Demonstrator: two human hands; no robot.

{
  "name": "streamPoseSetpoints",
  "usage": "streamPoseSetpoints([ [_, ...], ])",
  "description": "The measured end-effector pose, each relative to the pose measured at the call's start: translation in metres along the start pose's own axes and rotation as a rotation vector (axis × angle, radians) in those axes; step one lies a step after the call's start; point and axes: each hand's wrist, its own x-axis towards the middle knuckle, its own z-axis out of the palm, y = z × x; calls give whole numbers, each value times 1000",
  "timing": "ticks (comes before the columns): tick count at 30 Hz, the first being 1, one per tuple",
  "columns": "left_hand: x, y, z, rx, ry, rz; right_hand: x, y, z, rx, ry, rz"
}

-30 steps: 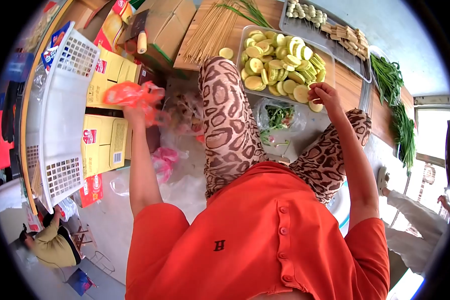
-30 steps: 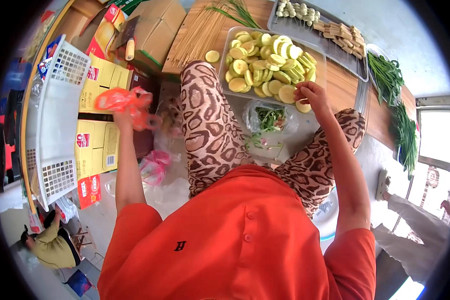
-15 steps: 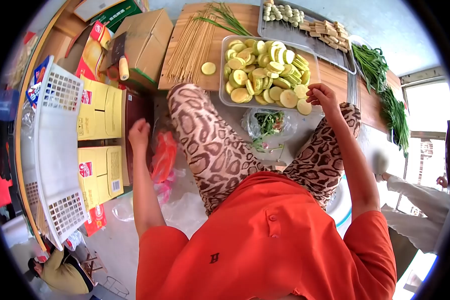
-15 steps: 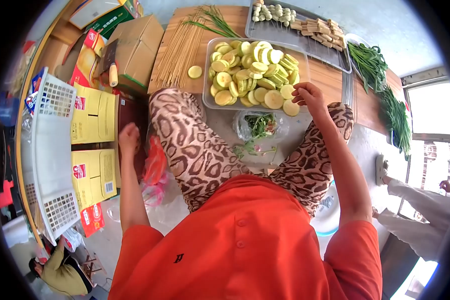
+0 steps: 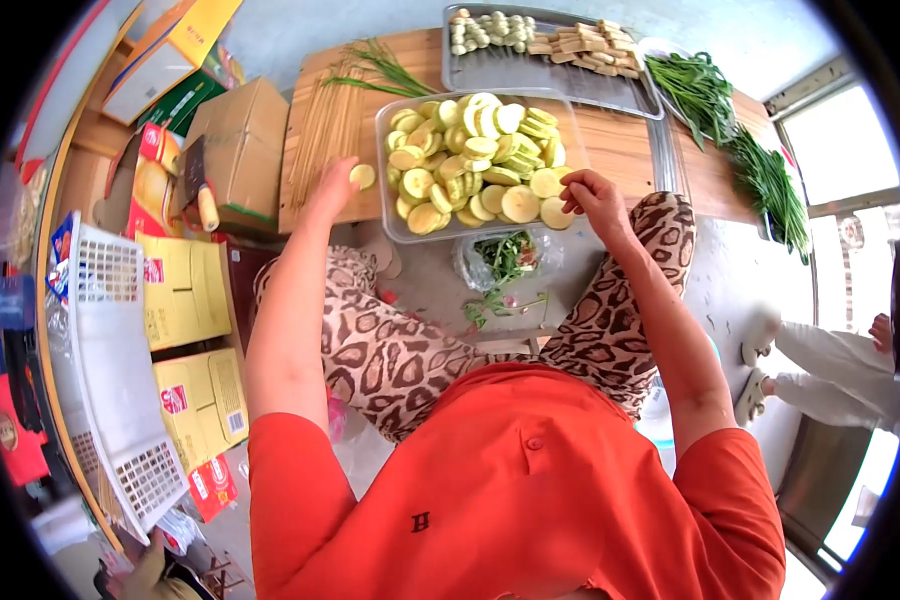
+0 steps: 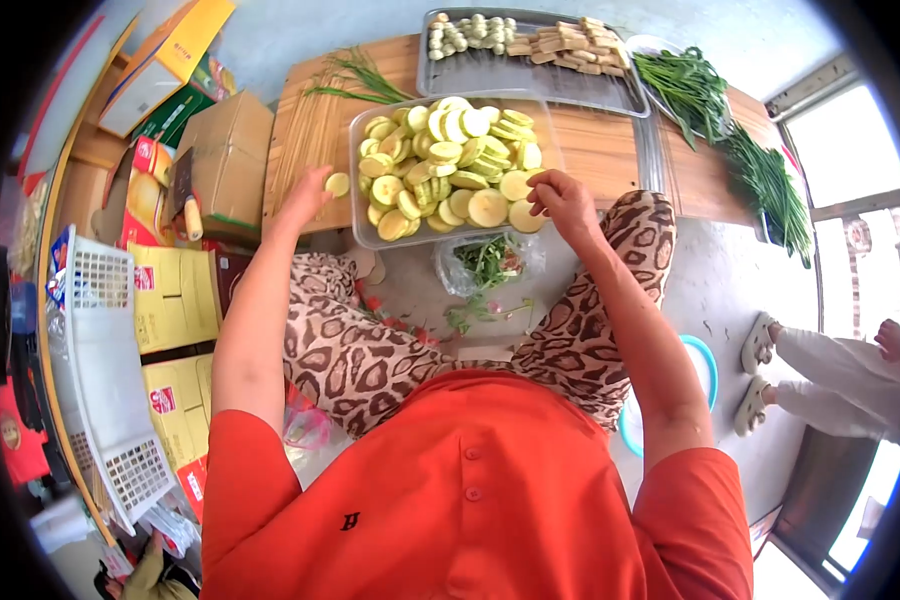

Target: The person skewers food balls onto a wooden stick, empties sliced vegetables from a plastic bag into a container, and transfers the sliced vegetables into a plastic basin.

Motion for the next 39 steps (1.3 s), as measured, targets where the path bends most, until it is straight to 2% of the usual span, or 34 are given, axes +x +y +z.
streamPoseSetpoints([
  [2,2,-10,22,37,12,22,-7,-6,-3,0,16,-24],
  [4,5,-15,32,61,-97,-6,-9,-3,-8,-4,42,-22],
  [7,-1,15,11,130,-96,-21,-11,-1,-13,-14,64,-9],
  [14,6,35,11,265,-64,-40,-16,-6,-16,-114,55,-25],
  [17,5,42,5,242,-139,-109,-18,-12,-14,-145,57,-21],
  [20,12,20,16,177,-63,-161,-17,-10,-13,-160,55,-17],
  [22,22,6,17,-59,9,-360,-17,-9,-13,-156,52,-21],
  [23,23,6,14,-56,8,-362,-18,-12,-13,-166,52,-14],
  [25,25,4,4,-203,196,-356,-17,-12,-10,-171,49,-10],
  [26,22,17,-8,-199,197,-359,-16,-12,-10,-179,44,-10],
  [28,13,66,-32,-485,200,-277,-15,-13,-8,-185,37,-11],
  [30,10,81,-28,-609,134,-235,-14,-17,-6,-207,27,6],
  [31,12,87,-23,-674,177,-175,-13,-14,-4,-207,27,5],
  [32,14,91,-17,-738,222,-113,-11,-9,-1,-245,109,-82],
  [33,15,94,-12,-729,216,-111,-9,-5,2,-282,191,-169],
  [34,15,96,-8,-728,217,-108,-8,-1,3,-282,194,-171],
  [36,15,110,-4,-573,270,-103,-6,3,5,-258,397,-191],
  [37,14,118,0,-608,239,-93,-4,7,6,-257,409,-189],
  [39,15,122,18,-562,250,-43,2,24,6,-26,407,-58],
])
